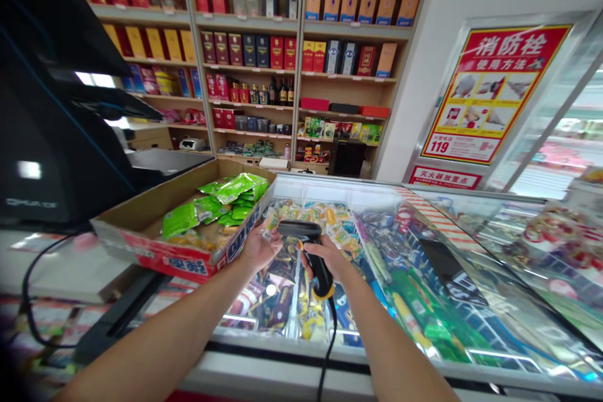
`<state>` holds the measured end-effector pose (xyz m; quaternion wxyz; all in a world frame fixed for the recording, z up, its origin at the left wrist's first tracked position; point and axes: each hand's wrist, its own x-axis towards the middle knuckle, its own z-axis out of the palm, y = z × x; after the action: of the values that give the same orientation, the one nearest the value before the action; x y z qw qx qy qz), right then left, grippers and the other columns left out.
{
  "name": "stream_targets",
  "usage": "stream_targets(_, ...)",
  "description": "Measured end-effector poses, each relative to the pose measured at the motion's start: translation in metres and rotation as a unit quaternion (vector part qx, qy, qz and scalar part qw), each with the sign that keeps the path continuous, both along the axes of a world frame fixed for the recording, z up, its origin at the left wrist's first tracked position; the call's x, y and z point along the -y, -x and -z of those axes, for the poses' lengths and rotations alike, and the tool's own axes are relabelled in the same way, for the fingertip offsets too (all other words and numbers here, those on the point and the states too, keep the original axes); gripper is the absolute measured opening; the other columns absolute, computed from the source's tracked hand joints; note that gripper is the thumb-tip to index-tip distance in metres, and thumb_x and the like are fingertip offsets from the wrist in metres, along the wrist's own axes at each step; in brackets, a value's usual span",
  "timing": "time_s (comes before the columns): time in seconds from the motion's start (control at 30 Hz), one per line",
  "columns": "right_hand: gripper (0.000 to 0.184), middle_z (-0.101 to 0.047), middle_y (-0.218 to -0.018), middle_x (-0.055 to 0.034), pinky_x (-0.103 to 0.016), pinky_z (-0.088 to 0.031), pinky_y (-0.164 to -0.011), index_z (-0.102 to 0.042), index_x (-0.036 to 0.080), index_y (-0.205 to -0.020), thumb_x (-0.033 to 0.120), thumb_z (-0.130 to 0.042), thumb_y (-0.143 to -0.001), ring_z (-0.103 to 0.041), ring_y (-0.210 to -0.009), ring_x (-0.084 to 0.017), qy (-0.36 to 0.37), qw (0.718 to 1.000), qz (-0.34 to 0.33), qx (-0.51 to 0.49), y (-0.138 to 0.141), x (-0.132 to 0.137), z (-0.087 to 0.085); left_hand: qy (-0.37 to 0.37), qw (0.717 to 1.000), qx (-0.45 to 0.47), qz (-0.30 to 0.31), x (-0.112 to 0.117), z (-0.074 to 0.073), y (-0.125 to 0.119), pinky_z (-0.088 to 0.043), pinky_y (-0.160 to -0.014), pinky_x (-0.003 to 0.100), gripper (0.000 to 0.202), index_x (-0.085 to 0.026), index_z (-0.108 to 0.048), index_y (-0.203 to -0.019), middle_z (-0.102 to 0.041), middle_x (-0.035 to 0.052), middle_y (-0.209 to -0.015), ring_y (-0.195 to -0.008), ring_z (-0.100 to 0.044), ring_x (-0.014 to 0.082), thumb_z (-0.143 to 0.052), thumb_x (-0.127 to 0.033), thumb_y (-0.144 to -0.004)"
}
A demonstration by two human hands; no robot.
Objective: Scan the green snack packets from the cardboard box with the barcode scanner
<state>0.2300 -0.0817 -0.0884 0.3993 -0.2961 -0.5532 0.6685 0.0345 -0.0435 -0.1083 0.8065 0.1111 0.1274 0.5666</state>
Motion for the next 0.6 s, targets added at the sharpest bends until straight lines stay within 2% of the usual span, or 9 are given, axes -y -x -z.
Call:
stream_targets(0.1, 0.035, -0.062, -0.054, -0.0010, -0.023, -0.044, -0.033, -0.056, 0.016, -0.081, 0.044, -0.070, -0.067, -0.054, -0.034, -0.013, -0.002, 1.000, -0.001, 0.019, 0.0026, 0.0007, 0.0023, 0.021, 0.999, 0.001, -0.035, -0.0032, 0.0023, -0.0016, -0.046, -0.052, 0.027, 0.023, -0.012, -0.062, -0.091, -0.059, 0.0045, -0.066, -0.055, -0.056, 0.0145, -0.043, -0.025, -0.091)
stream_targets(0.23, 0.035, -0.062, -0.053, -0.0007, -0.023, -0.042, -0.033, -0.055, 0.016, -0.080, 0.045, -0.070, -0.068, -0.054, -0.033, -0.013, -0.004, 0.999, -0.013, 0.043, 0.0037, 0.0007, 0.0033, 0.033, 0.998, -0.004, -0.055, -0.0060, 0.0041, -0.0013, -0.050, -0.061, 0.031, 0.026, -0.012, -0.064, -0.101, -0.062, 0.0047, -0.066, -0.061, -0.061, 0.0169, -0.044, -0.026, -0.092)
stream_targets(0.4, 0.032, -0.062, -0.053, -0.0010, -0.023, -0.044, -0.034, -0.055, 0.015, -0.079, 0.043, -0.068, -0.069, -0.054, -0.033, -0.013, -0.004, 0.998, -0.023, 0.058, 0.0037, 0.0008, 0.0039, 0.035, 0.995, 0.003, -0.089, -0.0059, 0.0019, -0.0022, -0.051, -0.063, 0.031, 0.024, -0.014, -0.064, -0.105, -0.061, 0.0035, -0.067, -0.061, -0.060, 0.0162, -0.048, -0.025, -0.091)
stream_targets(0.6, 0.031, -0.061, -0.051, -0.0005, -0.023, -0.042, -0.033, -0.056, 0.015, -0.078, 0.043, -0.067, -0.070, -0.054, -0.033, -0.013, -0.003, 0.998, -0.019, 0.067, 0.0040, 0.0009, 0.0048, 0.035, 0.995, -0.014, -0.091, -0.0050, -0.0018, -0.0039, -0.051, -0.060, 0.029, 0.024, -0.015, -0.064, -0.103, -0.058, 0.0032, -0.066, -0.060, -0.058, 0.0156, -0.046, -0.023, -0.091)
